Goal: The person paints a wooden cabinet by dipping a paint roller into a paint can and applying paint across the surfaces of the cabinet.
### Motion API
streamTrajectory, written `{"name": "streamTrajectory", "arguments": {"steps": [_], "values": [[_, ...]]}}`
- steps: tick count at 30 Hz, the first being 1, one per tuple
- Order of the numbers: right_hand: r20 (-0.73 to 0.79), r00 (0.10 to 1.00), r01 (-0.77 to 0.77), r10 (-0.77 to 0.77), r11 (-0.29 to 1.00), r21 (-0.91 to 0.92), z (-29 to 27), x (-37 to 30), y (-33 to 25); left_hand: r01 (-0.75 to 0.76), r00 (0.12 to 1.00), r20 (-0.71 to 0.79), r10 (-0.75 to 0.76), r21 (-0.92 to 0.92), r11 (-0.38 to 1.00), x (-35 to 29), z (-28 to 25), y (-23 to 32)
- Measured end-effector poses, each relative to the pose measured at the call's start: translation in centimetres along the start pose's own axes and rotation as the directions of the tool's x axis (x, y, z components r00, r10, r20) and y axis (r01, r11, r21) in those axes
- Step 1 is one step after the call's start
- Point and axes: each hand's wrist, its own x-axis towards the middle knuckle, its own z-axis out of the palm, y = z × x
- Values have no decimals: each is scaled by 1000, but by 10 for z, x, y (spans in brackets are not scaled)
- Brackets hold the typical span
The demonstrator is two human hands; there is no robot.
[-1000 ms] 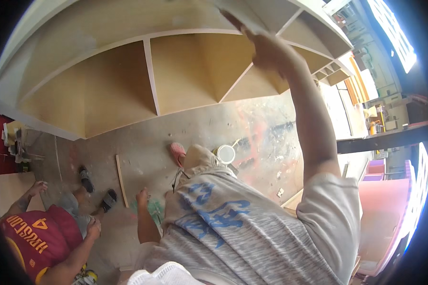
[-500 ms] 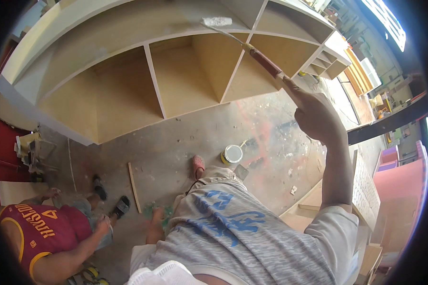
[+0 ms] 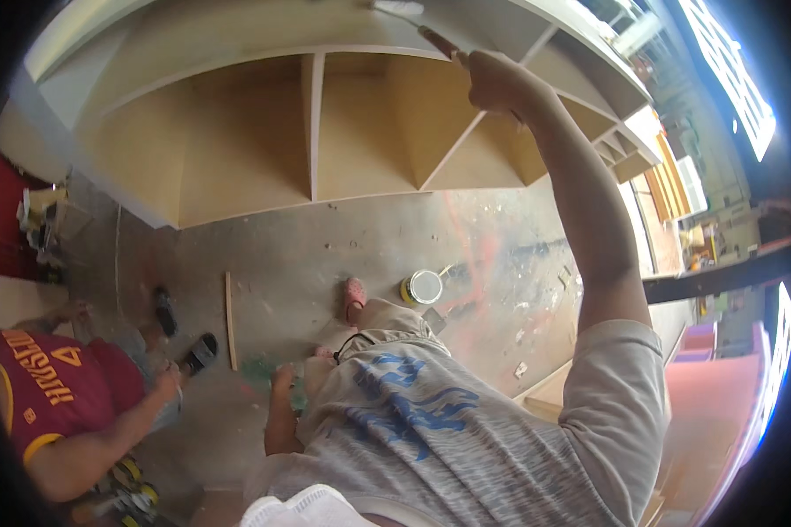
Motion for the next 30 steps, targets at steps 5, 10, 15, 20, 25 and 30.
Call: {"name": "streamTrajectory", "arguments": {"steps": [5,10,15,20,25,30], "values": [[89,989,-111,116,992,-54,17,129,-21,-99,994,-39,98,-27,995,5,-21,-30],[39,997,-75,74,997,23,32,262,-26,242,949,-116,-293,-327,914,-28,-14,-58],[52,968,250,-247,965,-75,32,404,11,441,843,-13,-538,-554,706,-75,8,-48],[271,889,351,-370,929,118,47,519,32,452,810,-21,-586,-613,648,-84,42,-12],[466,722,599,-511,126,-791,53,534,19,189,909,-182,-376,-625,758,-57,59,28],[259,928,329,-267,915,-234,16,449,-7,141,957,-159,-243,-475,868,-21,46,34]]}}
